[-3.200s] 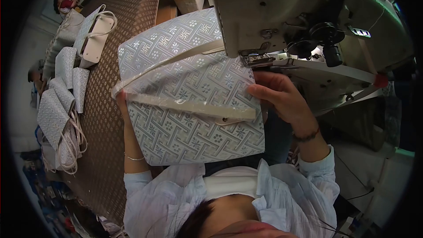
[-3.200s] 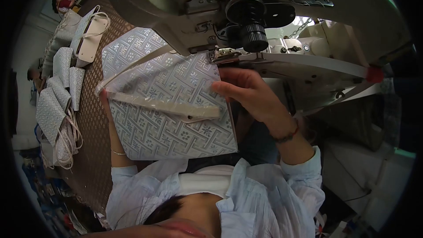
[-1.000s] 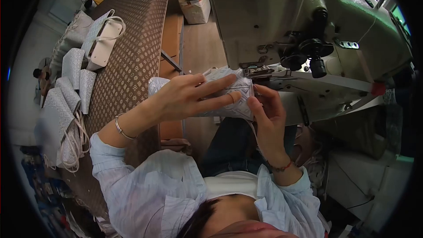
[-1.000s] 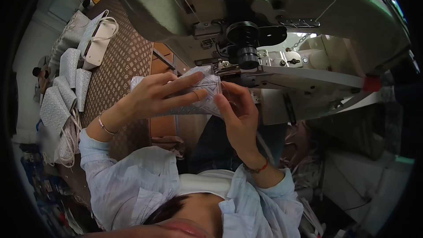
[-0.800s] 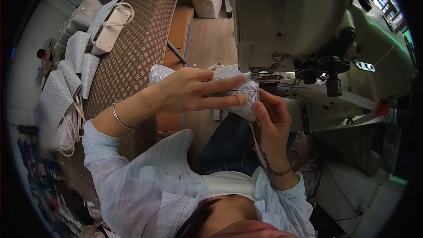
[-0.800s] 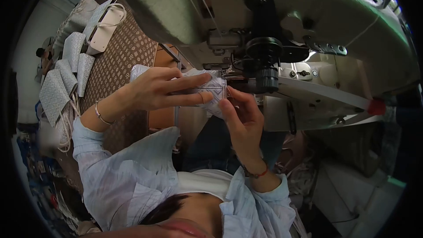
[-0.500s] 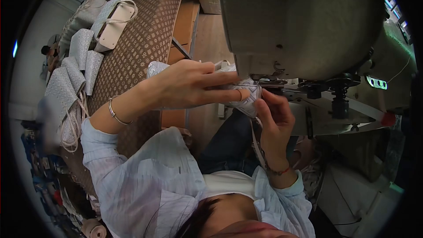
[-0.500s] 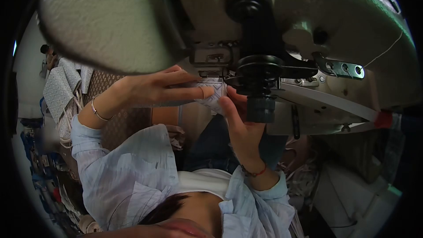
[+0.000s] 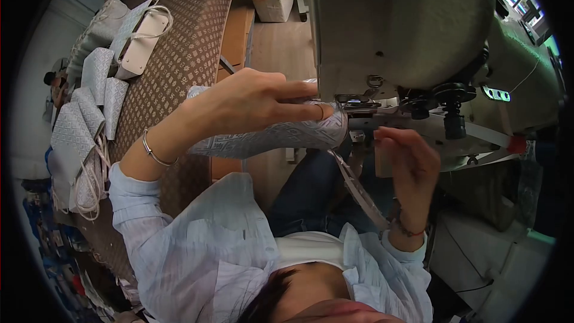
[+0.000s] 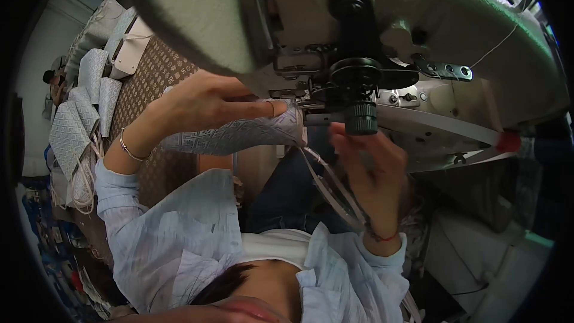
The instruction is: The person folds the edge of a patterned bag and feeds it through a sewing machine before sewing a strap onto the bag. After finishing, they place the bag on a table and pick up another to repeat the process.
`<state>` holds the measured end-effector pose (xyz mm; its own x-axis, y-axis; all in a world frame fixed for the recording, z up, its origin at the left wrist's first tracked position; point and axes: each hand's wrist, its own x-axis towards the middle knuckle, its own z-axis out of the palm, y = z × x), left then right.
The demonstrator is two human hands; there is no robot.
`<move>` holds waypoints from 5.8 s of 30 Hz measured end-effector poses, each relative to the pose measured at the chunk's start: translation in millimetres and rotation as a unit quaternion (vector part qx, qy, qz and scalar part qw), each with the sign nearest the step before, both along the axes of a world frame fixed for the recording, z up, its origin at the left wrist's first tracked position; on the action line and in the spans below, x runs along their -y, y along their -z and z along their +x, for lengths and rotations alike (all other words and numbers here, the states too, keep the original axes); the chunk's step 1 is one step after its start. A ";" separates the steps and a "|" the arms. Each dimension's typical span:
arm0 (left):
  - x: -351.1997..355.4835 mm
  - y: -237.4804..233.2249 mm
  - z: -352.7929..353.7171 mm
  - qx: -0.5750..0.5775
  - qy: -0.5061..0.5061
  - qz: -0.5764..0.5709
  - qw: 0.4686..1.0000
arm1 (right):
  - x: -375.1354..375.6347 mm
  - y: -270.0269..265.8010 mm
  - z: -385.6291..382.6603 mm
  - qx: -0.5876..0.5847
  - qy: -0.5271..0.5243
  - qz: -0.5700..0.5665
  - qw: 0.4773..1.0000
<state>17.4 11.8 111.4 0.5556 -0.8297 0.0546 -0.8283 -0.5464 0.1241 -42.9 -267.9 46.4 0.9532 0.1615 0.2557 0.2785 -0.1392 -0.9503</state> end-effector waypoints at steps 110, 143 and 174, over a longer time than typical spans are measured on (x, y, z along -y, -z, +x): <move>35.6 58.7 -48.9 0.059 -0.155 -0.061 0.984 | 39.2 105.0 -27.1 0.012 0.108 -0.196 0.975; 36.6 59.9 -51.2 0.081 -0.172 -0.053 0.980 | -54.7 22.5 -14.0 -0.278 -0.067 0.204 0.936; -39.9 97.9 -155.0 0.081 -0.331 -0.173 0.924 | -88.9 -27.9 3.1 0.313 -0.225 -0.243 0.890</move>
<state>-137.5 51.7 13.6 0.8959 -0.2285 0.3810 -0.3505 -0.8905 0.2901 -39.9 -179.0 74.3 0.4593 0.7273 0.5100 0.8637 -0.2316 -0.4477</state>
